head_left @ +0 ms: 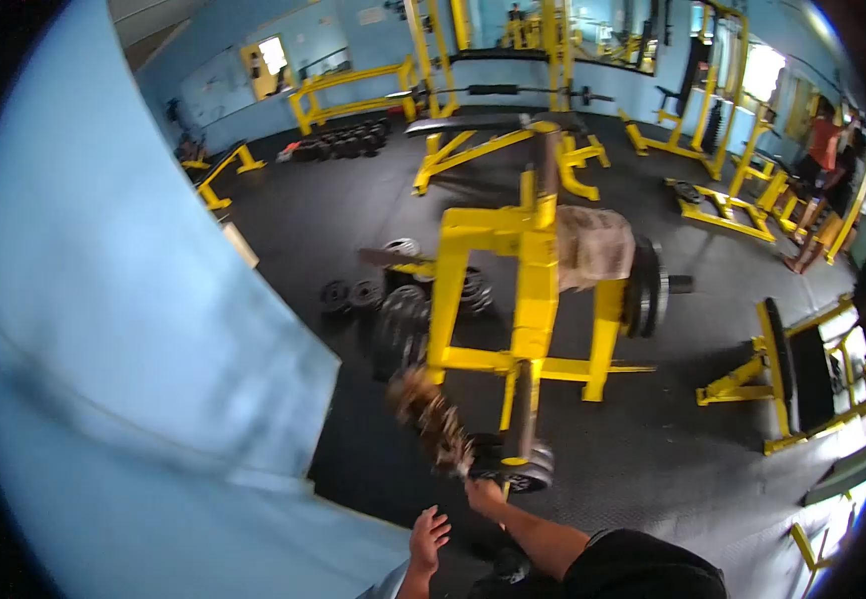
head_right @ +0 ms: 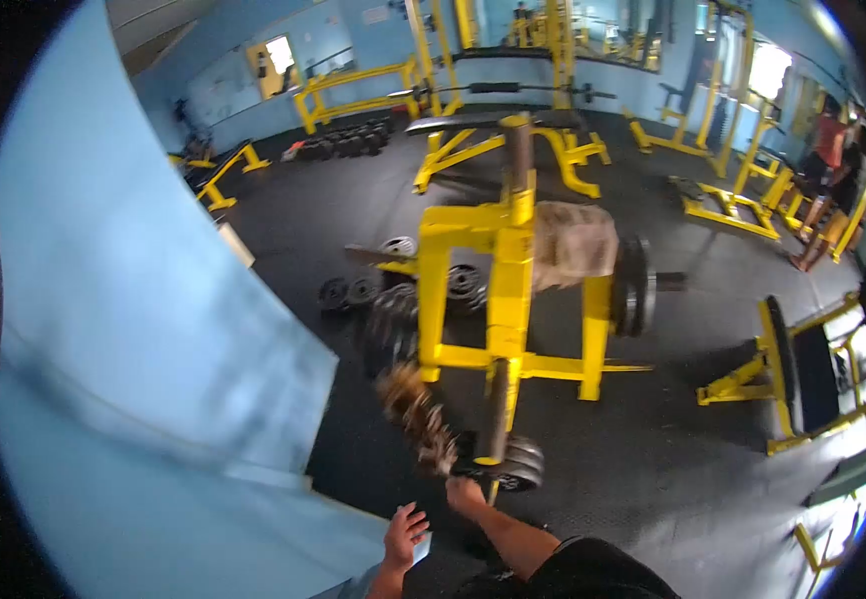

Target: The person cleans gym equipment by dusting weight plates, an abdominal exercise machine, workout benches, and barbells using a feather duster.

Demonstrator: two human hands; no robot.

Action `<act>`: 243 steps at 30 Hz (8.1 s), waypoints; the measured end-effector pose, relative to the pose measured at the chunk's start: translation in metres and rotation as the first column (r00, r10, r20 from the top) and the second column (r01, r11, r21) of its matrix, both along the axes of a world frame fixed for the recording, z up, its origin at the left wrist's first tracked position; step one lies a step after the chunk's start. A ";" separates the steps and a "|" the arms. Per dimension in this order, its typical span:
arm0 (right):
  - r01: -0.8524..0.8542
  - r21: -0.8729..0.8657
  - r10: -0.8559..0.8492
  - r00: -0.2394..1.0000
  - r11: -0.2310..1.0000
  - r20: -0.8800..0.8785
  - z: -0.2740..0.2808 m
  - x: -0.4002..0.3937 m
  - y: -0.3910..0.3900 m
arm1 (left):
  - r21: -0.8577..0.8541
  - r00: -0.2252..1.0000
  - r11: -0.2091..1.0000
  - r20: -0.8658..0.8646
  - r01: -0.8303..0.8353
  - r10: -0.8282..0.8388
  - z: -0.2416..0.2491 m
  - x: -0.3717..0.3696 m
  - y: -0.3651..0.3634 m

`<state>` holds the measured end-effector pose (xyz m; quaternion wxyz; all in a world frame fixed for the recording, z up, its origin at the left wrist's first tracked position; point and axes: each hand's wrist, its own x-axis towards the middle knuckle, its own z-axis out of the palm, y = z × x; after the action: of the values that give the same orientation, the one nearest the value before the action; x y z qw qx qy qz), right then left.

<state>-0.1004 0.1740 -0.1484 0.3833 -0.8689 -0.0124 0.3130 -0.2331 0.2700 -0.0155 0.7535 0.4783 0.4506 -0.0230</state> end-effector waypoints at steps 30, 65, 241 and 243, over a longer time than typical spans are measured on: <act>0.698 0.226 -0.652 0.716 0.680 -0.248 0.180 0.216 -0.677 | -0.068 0.663 0.660 0.053 0.748 -0.746 -0.005 0.430 -0.538; -0.607 -0.026 0.606 0.788 0.794 0.107 0.236 1.169 -0.387 | -0.127 0.813 0.829 0.167 -0.544 0.558 0.017 1.069 -0.316; 0.804 -0.351 -0.875 -0.466 -0.480 0.128 -0.073 0.267 0.412 | 0.617 -0.801 -0.570 -0.585 -0.543 0.130 -0.147 0.636 0.405; 0.739 -0.403 -0.827 -0.556 -0.540 0.088 -0.035 0.249 0.461 | 0.631 -0.790 -0.534 -0.601 -0.562 0.122 -0.145 0.635 0.404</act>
<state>0.1484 0.6347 -0.1834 0.3289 -0.4041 0.8522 -0.0487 0.4024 0.6743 -0.1608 0.0961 -0.4802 0.8169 0.3048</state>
